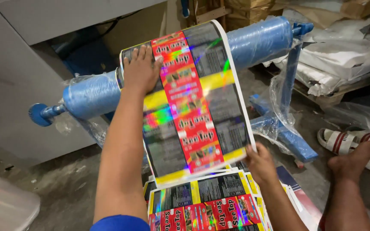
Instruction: Winding loose sheets of printed labels onto a manual machine roll for organization.
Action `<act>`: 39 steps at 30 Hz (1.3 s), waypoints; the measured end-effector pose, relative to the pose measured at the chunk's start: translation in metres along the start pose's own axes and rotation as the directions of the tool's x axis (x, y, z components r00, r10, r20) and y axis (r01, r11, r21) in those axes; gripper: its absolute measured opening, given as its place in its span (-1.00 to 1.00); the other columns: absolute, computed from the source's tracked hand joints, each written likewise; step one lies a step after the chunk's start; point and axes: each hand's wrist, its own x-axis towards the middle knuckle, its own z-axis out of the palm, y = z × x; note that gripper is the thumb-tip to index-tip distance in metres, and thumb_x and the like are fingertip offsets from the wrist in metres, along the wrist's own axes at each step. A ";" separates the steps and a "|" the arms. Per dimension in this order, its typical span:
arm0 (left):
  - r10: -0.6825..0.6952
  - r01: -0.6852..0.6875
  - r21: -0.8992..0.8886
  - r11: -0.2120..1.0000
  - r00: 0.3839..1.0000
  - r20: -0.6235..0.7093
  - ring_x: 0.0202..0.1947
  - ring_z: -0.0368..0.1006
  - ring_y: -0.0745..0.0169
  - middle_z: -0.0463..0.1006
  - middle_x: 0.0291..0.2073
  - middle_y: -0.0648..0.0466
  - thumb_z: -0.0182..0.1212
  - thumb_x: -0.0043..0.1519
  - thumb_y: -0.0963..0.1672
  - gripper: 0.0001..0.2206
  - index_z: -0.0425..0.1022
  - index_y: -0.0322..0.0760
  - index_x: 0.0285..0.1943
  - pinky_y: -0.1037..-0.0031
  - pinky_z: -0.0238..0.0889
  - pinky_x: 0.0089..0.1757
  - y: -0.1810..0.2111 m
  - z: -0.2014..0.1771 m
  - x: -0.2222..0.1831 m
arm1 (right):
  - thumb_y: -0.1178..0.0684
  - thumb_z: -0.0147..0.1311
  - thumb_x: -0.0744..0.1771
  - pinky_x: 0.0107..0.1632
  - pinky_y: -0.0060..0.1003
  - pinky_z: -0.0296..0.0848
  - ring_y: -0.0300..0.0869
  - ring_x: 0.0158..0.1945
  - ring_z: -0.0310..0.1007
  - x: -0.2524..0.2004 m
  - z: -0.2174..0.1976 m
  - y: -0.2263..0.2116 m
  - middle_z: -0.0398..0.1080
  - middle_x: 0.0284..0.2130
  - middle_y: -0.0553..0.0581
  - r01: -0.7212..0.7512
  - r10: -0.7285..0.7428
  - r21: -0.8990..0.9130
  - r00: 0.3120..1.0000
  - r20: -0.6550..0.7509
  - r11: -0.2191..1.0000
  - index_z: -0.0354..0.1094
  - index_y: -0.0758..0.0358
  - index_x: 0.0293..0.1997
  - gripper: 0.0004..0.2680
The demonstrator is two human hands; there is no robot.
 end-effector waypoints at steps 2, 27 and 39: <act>-0.029 0.030 -0.022 0.999 0.999 0.043 0.47 0.05 -0.17 0.20 0.46 -0.08 -0.16 0.41 0.16 -0.38 0.20 -0.30 0.49 -0.17 -0.09 0.29 0.000 -0.006 0.007 | 0.09 0.11 0.37 -0.09 -0.23 0.50 -0.19 -0.22 0.45 -0.015 -0.037 0.006 0.42 -0.27 0.09 -0.053 0.052 0.008 0.998 0.042 0.999 0.32 0.25 -0.06 -0.88; -0.091 0.090 0.013 0.996 0.969 0.229 0.51 -0.09 -0.01 0.02 0.53 0.04 -0.06 0.29 0.24 -0.23 0.00 -0.21 0.57 -0.17 -0.15 0.30 0.007 -0.016 0.014 | 0.21 0.18 0.28 -0.09 -0.24 0.50 -0.19 -0.23 0.53 -0.057 0.042 -0.173 0.57 -0.27 0.12 0.090 0.018 -0.239 0.910 0.415 0.967 0.47 0.41 -0.12 -0.85; 0.042 -0.049 0.062 0.997 0.993 0.114 0.45 0.03 -0.19 0.17 0.45 -0.09 0.07 0.31 0.19 -0.36 0.22 -0.08 0.49 -0.17 -0.08 0.26 -0.020 0.003 0.019 | -0.08 0.27 0.28 0.05 -0.23 0.47 -0.22 -0.06 0.50 0.043 -0.044 0.086 0.60 -0.18 0.07 0.201 0.592 -0.894 0.688 0.420 0.400 0.49 0.24 0.06 -0.69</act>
